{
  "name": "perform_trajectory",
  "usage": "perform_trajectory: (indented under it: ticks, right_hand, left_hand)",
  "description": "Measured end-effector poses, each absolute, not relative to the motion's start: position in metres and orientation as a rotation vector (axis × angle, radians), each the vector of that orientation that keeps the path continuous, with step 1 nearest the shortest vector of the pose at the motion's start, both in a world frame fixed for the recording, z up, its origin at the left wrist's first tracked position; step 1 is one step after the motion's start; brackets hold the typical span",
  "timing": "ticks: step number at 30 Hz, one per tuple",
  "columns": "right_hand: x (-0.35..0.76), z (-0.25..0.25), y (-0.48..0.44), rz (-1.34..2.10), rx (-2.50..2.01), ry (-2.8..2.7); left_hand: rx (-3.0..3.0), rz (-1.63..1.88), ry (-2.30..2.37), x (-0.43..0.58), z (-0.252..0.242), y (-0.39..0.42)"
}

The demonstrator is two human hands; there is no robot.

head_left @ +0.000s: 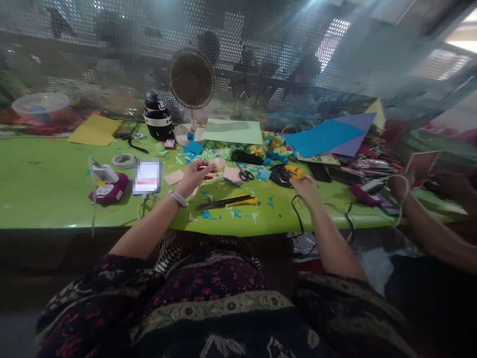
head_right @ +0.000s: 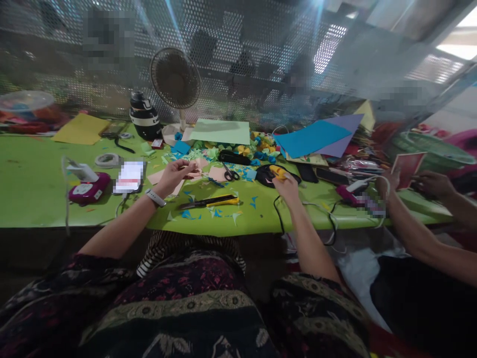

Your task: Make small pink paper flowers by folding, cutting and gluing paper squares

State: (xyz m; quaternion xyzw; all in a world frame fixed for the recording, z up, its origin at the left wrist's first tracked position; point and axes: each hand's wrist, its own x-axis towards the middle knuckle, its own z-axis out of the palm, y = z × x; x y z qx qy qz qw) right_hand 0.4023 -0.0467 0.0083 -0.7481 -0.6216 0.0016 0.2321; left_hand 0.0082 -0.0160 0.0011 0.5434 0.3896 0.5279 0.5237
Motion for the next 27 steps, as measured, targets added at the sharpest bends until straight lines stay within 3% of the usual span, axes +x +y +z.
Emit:
perform_trajectory:
  ticks: [3, 11, 21, 27]
  right_hand:
    - [0.386, 0.021, -0.045, 0.377, -1.787, -1.305]
    - [0.284, 0.044, -0.046, 0.843, -1.328, -1.43]
    - [0.233, 0.012, -0.034, 1.083, -1.156, -1.631]
    - [0.239, -0.002, -0.029, 1.013, -1.171, -1.652]
  left_hand:
    - [1.316, 1.288, 0.919, 0.009, -0.001, -0.014]
    - [1.423, 1.347, 0.895, 0.01, -0.005, -0.012]
    - [1.516, 1.342, 0.874, 0.01, -0.011, -0.014]
    - [1.521, 1.364, 0.899, 0.011, -0.009, -0.015]
